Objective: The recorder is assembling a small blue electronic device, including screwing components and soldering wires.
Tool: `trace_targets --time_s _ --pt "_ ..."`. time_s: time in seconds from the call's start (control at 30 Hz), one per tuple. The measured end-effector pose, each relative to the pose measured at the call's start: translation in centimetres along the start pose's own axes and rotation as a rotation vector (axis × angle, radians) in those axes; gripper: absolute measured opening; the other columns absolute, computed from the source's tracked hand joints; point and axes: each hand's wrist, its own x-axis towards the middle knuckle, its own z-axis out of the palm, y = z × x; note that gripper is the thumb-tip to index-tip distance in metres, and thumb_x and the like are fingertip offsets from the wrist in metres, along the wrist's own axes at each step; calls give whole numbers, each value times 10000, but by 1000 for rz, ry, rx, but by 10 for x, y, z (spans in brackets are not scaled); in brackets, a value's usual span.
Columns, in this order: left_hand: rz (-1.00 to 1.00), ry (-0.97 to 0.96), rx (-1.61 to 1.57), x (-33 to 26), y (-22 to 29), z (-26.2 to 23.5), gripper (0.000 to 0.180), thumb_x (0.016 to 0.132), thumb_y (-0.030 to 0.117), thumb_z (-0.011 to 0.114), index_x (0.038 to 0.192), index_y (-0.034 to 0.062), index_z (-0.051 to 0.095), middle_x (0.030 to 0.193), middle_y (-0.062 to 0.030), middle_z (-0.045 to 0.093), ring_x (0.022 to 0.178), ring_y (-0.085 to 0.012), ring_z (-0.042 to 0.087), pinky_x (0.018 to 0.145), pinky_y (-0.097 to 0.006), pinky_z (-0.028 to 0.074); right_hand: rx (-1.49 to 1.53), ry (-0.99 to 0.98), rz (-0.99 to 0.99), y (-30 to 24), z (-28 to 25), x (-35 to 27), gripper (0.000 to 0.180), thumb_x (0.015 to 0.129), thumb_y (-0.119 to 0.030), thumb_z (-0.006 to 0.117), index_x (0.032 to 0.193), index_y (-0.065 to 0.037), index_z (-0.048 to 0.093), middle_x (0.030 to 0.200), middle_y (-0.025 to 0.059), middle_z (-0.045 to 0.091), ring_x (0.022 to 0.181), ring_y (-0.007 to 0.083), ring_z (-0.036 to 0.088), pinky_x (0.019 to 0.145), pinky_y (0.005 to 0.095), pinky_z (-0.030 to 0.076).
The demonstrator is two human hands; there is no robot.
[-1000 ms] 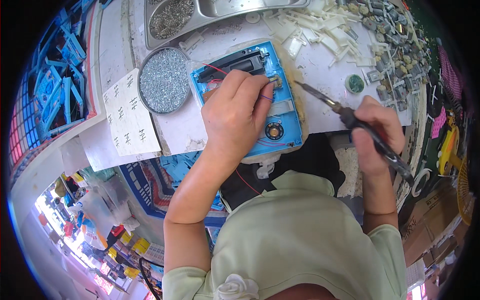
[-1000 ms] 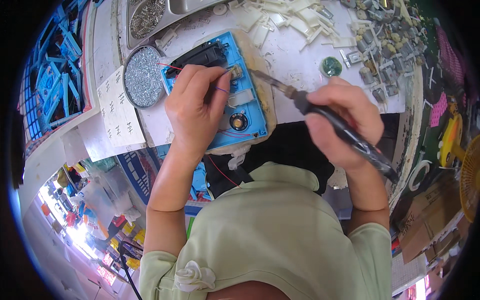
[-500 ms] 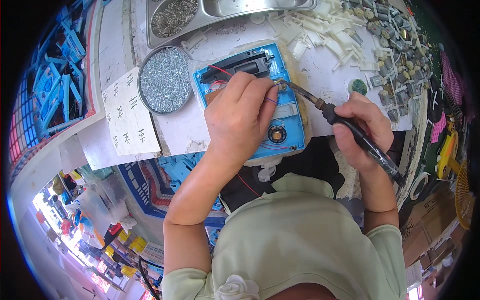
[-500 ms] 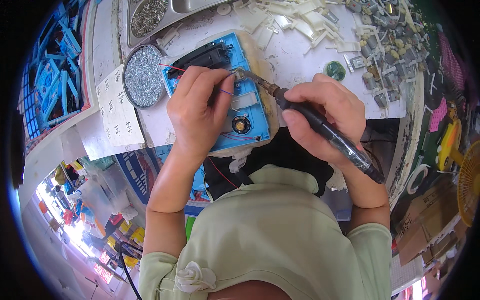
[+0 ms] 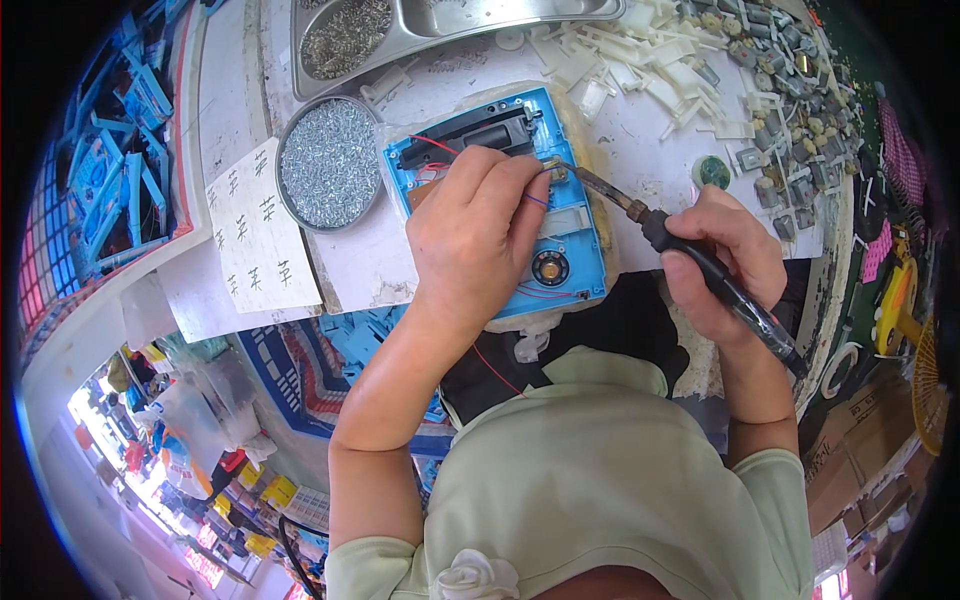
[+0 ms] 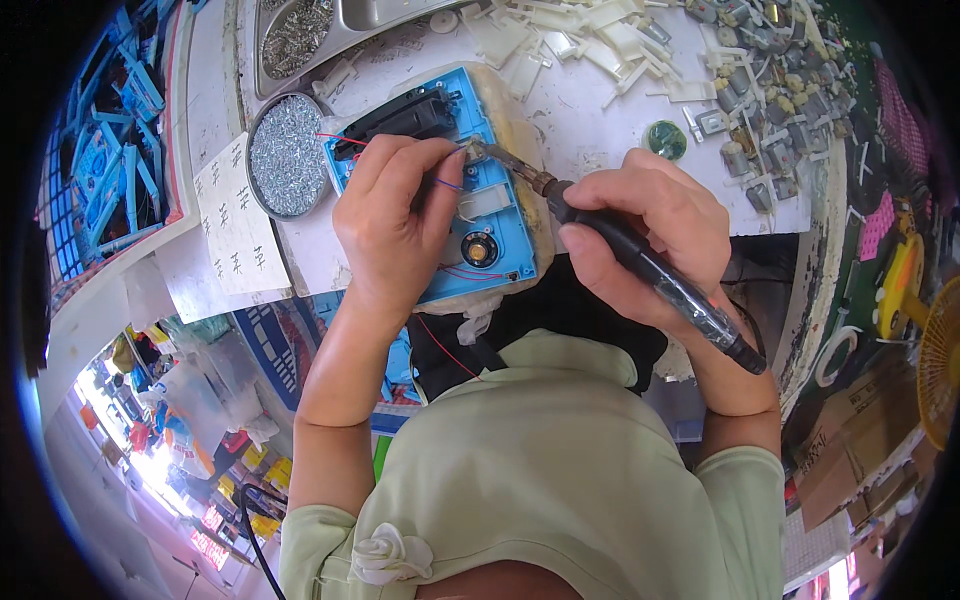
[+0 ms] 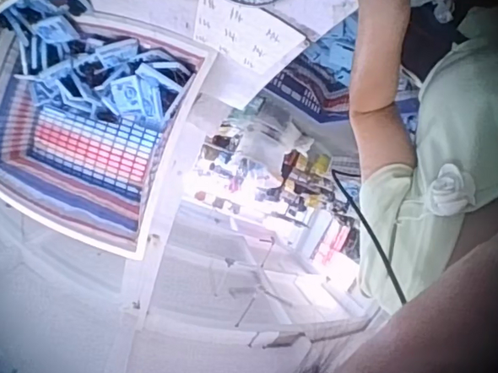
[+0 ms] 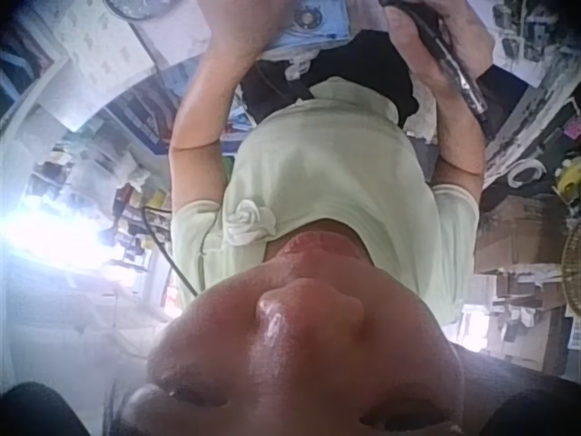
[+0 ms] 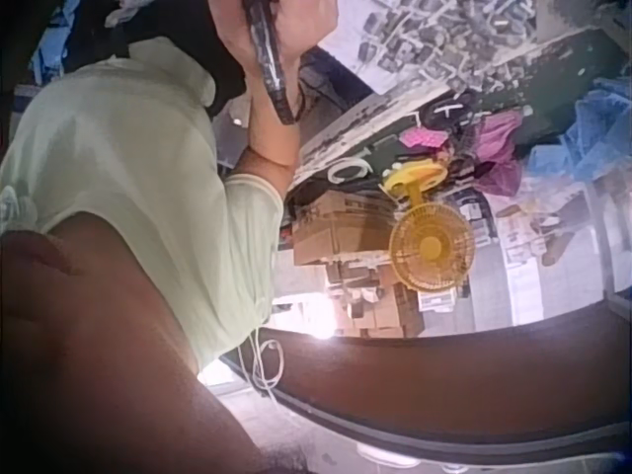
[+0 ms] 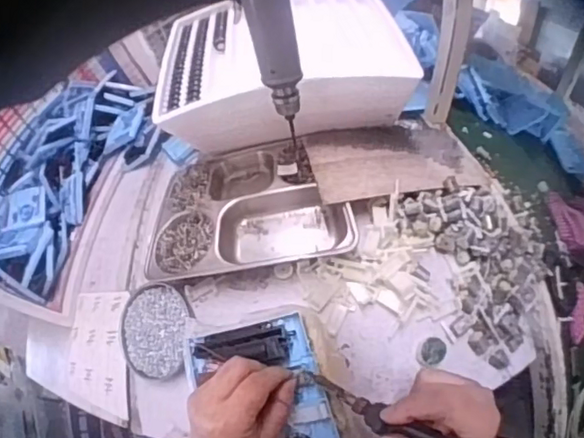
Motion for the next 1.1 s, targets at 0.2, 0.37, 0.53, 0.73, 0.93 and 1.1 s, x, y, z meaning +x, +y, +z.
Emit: trace_targets --time_s 0.2,0.37,0.53,0.73,0.93,1.1 --pt "-1 -6 21 1 2 0 121 828 0 778 931 22 719 820 -89 640 659 -209 616 591 -304 498 -52 -38 14 -5 1 5 229 815 -80 791 999 -1 681 734 63 646 562 157 513 501 286 395" --pt "5 -13 37 0 0 0 148 813 46 786 939 56 709 841 -68 627 689 -232 641 605 -334 506 -126 -61 -102 -4 2 8 254 767 -52 797 995 -31 687 712 49 630 548 197 511 500 305 408" --pt "1 -10 43 -2 -2 1 163 805 68 789 943 75 703 854 -58 621 706 -243 653 615 -346 509 -222 -80 -206 -4 1 9 284 740 -31 800 1001 -46 690 681 39 595 540 215 501 504 311 402" --pt "-5 -11 41 -2 -1 2 160 805 65 788 938 72 699 853 -60 620 708 -244 653 617 -349 509 -180 -51 -193 -4 -1 7 282 746 -30 801 1006 -42 690 676 36 589 540 212 496 505 309 394" --pt "-11 -11 52 -1 0 2 155 806 63 786 933 71 698 850 -62 618 705 -245 651 616 -349 510 -169 -50 -196 -4 0 6 282 750 -35 799 1009 -36 688 679 38 591 543 213 499 505 311 396" --pt "-12 -8 63 -1 0 2 153 807 68 787 931 73 699 848 -62 619 699 -244 650 612 -347 508 -175 -70 -199 -3 0 6 282 750 -39 797 1010 -38 687 680 41 588 541 216 501 502 313 398"
